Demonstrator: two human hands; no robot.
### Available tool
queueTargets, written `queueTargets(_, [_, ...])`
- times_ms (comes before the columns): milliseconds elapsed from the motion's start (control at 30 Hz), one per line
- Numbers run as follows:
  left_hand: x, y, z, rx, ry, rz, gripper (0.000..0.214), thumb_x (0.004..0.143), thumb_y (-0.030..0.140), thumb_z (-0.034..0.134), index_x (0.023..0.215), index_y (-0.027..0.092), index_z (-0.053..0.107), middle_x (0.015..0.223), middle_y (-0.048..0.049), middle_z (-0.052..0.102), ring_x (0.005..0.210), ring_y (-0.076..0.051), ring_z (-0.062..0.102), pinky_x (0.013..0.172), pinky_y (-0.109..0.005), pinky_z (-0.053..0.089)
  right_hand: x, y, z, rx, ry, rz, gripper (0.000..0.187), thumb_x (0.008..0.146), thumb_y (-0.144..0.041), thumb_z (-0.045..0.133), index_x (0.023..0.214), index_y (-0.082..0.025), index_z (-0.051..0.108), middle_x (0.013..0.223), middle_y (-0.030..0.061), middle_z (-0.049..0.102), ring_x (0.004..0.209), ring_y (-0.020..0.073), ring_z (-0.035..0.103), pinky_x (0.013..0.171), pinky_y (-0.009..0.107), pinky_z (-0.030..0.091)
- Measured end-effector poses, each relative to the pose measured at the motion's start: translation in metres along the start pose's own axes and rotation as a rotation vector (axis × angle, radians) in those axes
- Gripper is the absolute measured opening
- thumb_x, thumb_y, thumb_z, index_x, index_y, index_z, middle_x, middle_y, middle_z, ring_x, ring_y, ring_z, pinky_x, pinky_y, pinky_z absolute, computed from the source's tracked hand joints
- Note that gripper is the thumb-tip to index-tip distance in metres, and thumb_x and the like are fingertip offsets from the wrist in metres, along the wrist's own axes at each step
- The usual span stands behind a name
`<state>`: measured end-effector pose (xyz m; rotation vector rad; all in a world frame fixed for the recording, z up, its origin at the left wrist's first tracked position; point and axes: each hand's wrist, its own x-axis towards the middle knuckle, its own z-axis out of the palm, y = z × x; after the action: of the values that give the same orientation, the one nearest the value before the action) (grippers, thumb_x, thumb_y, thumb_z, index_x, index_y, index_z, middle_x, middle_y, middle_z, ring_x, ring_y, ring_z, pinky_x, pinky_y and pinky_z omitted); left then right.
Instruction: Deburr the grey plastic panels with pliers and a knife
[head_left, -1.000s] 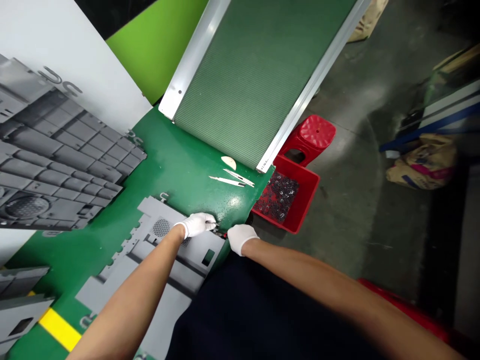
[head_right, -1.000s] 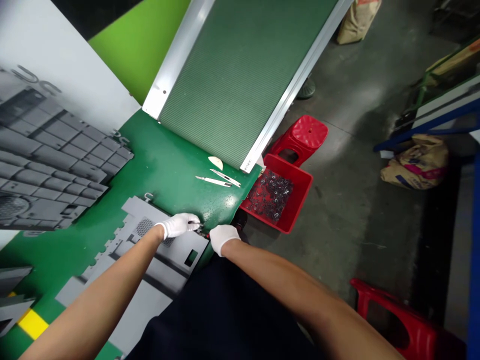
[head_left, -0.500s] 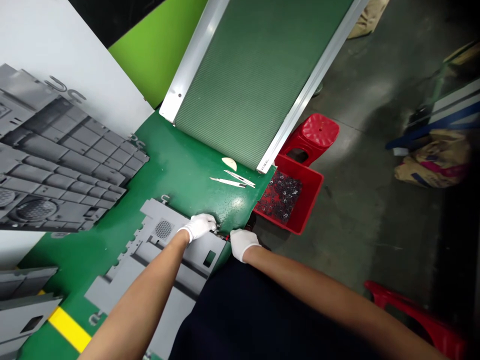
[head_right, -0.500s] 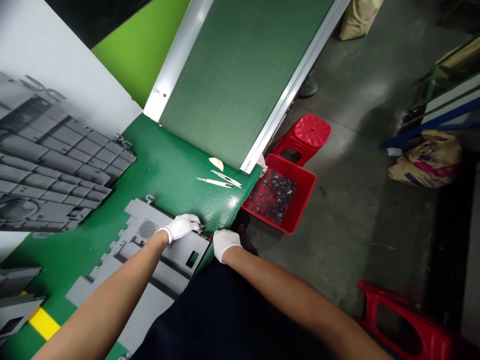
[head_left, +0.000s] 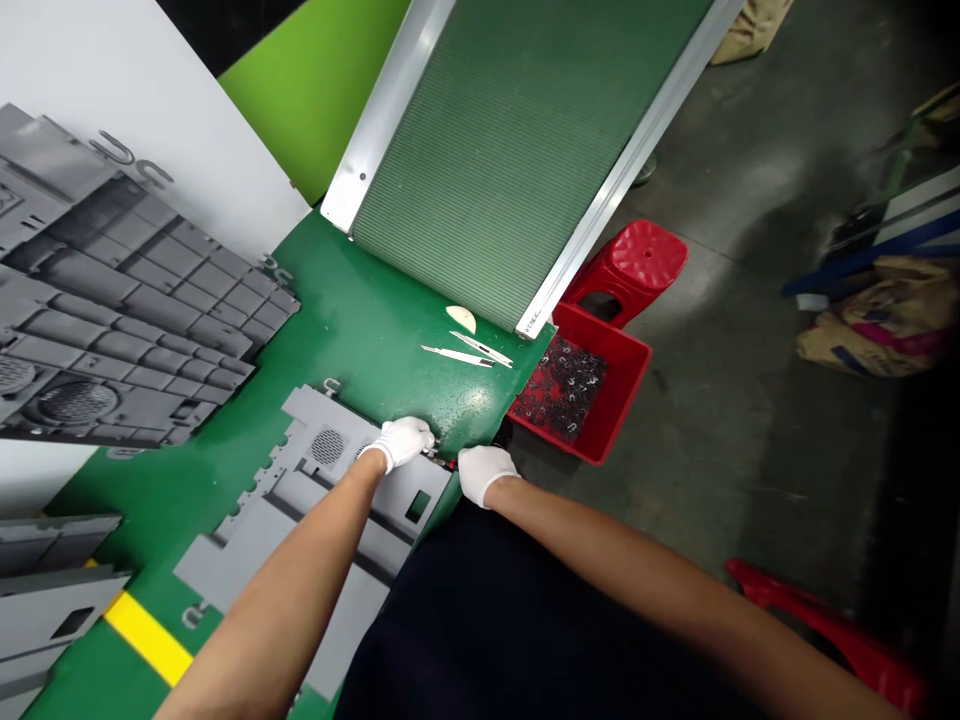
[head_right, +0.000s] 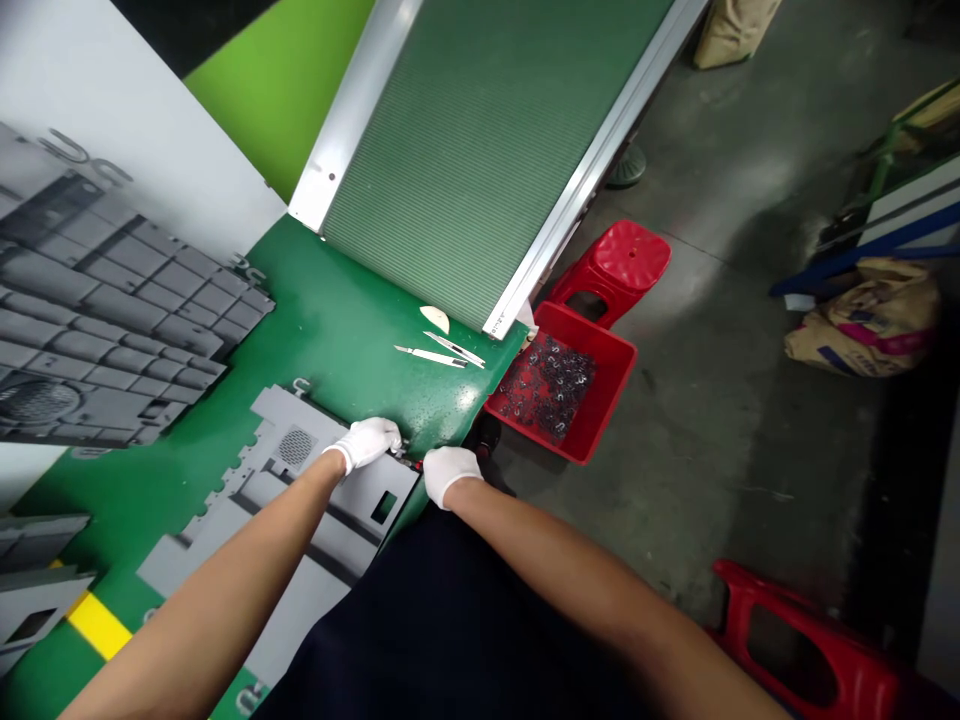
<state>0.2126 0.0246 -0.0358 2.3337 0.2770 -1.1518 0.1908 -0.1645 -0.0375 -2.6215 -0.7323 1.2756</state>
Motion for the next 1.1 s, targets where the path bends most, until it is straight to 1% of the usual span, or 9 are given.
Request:
queueTargets(267, [0.005,-0.006,-0.002,-0.205,0.079,0.026,0.017,0.075,0.024,0.045,0.067,0.019,0.059,0.070,-0.0045,0.066,0.070,-0.018,0.059,0.067,-0.029,0.042,0.001,-0.003,-0.009,-0.009,-0.004,-0.010,0.025,0.077,-0.015,0.058,0.096,-0.016,0.074,0.097,0.0187,0.074,0.090,0.0356,0.071,0.073,0.046,0.055])
queueTargets(467, [-0.001,-0.006,-0.012,-0.287,0.171,0.097,0.015,0.075,0.030,0.054,0.075,0.018,0.063,0.069,-0.0005,0.063,0.067,-0.017,0.057,0.063,-0.028,0.042,-0.002,0.015,-0.012,0.150,0.047,0.158,0.027,0.085,-0.033,0.053,0.100,-0.020,0.071,0.099,0.0150,0.074,0.091,0.0313,0.071,0.074,0.039,0.054])
queueTargets(567, [0.000,0.018,-0.009,-0.393,0.200,0.133,0.020,0.078,0.035,0.056,0.080,0.018,0.065,0.068,-0.0003,0.062,0.063,-0.016,0.055,0.060,-0.028,0.042,-0.010,0.037,0.005,0.316,0.056,0.239,0.034,0.086,-0.041,0.048,0.099,-0.020,0.071,0.104,0.0155,0.074,0.098,0.0297,0.070,0.080,0.037,0.052])
queueTargets(667, [0.005,0.066,0.001,-0.621,0.119,0.277,0.022,0.076,0.033,0.064,0.087,0.015,0.068,0.075,-0.0039,0.067,0.069,-0.017,0.060,0.067,-0.030,0.048,-0.018,0.053,0.027,0.349,0.003,0.278,0.034,0.083,-0.037,0.049,0.098,-0.017,0.072,0.104,0.0177,0.073,0.098,0.0303,0.069,0.081,0.035,0.050])
queueTargets(767, [0.010,0.110,0.006,-0.899,-0.070,0.465,0.064,0.074,0.029,0.070,0.135,0.018,0.051,0.116,-0.0121,0.068,0.091,-0.019,0.066,0.085,-0.034,0.052,-0.022,0.059,0.041,0.366,-0.010,0.290,0.035,0.080,-0.035,0.050,0.098,-0.016,0.073,0.103,0.0178,0.074,0.097,0.0309,0.069,0.081,0.036,0.049])
queueTargets(833, [0.013,0.119,-0.002,-0.895,-0.068,0.484,0.081,0.076,0.027,0.068,0.148,0.021,0.034,0.131,-0.0150,0.061,0.099,-0.019,0.066,0.093,-0.037,0.051,-0.022,0.058,0.044,0.386,0.003,0.304,0.034,0.080,-0.036,0.050,0.097,-0.017,0.073,0.103,0.0171,0.074,0.097,0.0309,0.069,0.080,0.036,0.049])
queueTargets(967, [0.012,0.062,-0.054,-0.381,0.488,0.258,0.041,0.084,0.038,0.058,0.119,0.018,0.065,0.122,-0.0117,0.067,0.113,-0.024,0.061,0.107,-0.038,0.041,-0.023,0.055,0.037,0.466,0.024,0.343,0.034,0.081,-0.039,0.049,0.094,-0.019,0.072,0.101,0.0158,0.074,0.095,0.0297,0.069,0.078,0.034,0.048])
queueTargets(1033, [0.010,0.011,-0.087,-0.115,0.748,-0.052,0.046,0.086,0.049,0.051,0.118,0.019,0.065,0.129,-0.0139,0.063,0.123,-0.031,0.054,0.104,-0.045,0.041,-0.026,0.053,0.033,0.496,0.034,0.337,0.033,0.081,-0.040,0.049,0.092,-0.019,0.071,0.100,0.0149,0.074,0.094,0.0291,0.069,0.076,0.034,0.046])
queueTargets(1100, [0.008,-0.039,-0.114,0.060,0.742,-0.349,0.067,0.083,0.066,0.046,0.127,0.018,0.059,0.137,-0.0197,0.056,0.122,-0.040,0.053,0.093,-0.052,0.045,-0.032,0.051,0.030,0.515,0.038,0.330,0.031,0.080,-0.041,0.050,0.091,-0.020,0.070,0.098,0.0136,0.074,0.092,0.0280,0.068,0.073,0.033,0.045])
